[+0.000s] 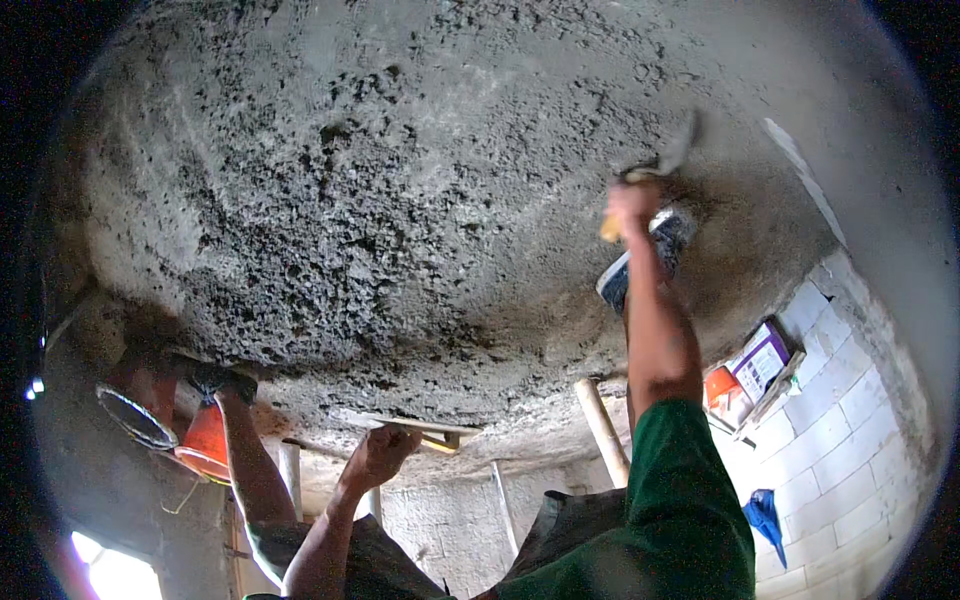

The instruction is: The person applies plaster mix from a bucket onto a concrete wall using a trowel.

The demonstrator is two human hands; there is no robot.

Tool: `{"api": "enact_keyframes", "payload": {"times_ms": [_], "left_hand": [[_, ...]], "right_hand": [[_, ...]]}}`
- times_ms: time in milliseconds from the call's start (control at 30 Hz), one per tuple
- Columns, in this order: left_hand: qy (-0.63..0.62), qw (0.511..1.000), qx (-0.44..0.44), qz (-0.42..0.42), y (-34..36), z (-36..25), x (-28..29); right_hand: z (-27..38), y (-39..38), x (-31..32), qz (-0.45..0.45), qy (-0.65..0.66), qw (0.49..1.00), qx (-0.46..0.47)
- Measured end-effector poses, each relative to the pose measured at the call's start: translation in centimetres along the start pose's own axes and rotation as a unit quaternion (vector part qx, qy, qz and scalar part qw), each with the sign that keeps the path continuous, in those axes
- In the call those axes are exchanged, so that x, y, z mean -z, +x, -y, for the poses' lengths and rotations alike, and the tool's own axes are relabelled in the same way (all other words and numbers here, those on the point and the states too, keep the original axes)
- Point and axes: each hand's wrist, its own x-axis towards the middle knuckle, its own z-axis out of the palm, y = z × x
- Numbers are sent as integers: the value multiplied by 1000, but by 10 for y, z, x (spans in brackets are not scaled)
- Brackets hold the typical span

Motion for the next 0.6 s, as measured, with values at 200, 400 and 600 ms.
{"api": "enact_keyframes", "payload": {"times_ms": [200,400,600], "left_hand": [[32,999,24,30,-3,-4,6],[-52,997,-50,37,-9,-5,4],[-15,995,-92,-26,-15,3,7]], "right_hand": [[-35,-141,-72,225,-454,828,242],[64,-70,-43,-94,-303,947,-54],[-57,-165,-178,169,-422,873,177]]}}
